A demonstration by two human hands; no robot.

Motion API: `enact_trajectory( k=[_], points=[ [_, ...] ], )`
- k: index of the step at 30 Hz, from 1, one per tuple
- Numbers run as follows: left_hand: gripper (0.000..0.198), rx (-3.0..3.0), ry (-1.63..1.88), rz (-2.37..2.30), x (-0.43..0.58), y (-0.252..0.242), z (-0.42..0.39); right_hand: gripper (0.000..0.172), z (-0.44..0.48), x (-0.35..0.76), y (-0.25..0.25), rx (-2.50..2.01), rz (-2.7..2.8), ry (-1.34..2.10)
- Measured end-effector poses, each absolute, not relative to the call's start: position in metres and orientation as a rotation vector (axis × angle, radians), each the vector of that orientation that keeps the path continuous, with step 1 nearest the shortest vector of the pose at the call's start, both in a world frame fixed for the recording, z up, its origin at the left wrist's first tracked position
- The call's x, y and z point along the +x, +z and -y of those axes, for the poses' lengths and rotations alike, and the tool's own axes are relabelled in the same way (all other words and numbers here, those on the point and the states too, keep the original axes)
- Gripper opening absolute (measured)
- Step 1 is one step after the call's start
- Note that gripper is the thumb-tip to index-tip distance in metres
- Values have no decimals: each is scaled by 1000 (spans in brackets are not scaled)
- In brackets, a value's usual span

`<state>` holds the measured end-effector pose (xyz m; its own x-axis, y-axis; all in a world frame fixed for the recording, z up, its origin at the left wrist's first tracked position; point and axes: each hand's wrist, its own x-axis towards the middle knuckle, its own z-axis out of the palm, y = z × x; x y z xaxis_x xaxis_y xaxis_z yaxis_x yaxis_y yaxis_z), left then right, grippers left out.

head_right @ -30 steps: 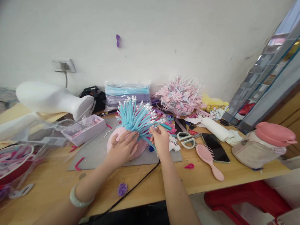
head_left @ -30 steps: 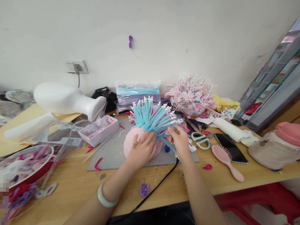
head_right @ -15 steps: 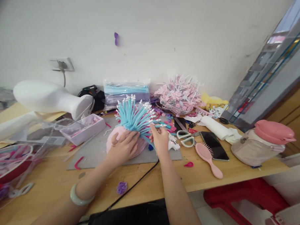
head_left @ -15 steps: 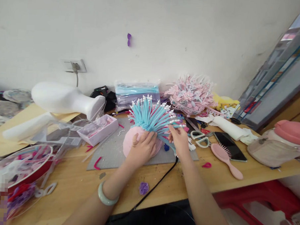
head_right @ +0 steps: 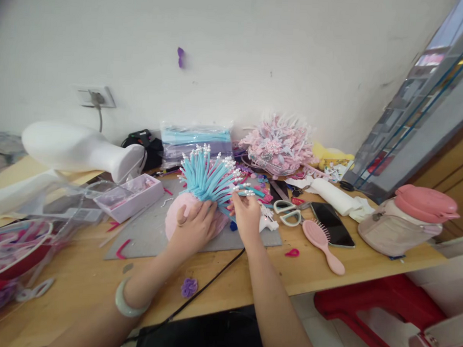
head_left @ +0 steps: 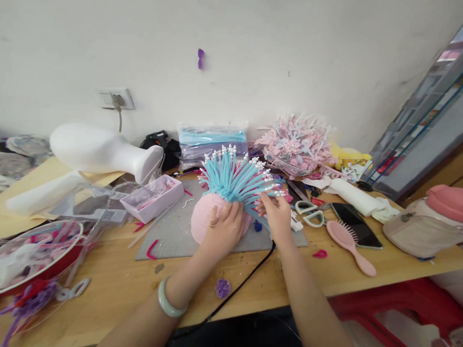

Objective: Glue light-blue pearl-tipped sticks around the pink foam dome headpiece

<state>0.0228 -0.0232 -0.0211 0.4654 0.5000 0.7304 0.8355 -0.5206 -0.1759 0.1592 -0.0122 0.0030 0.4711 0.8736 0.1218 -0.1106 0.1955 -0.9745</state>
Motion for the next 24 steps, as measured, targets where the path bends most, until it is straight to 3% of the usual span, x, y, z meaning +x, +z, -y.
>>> enact_trajectory(
  k=[8, 15, 24],
  points=[
    [40, -2395, -885, 1211, 2, -20, 14, 15, 23, 159, 8, -958, 855, 847],
    [34, -2805, -1117, 996, -1, -9, 8, 16, 31, 156, 4, -862, 1025, 866],
    [26, -3281, -1158, 1167, 5, 1, 20, 16, 39, 148, 7, -821, 1207, 919]
  ],
)
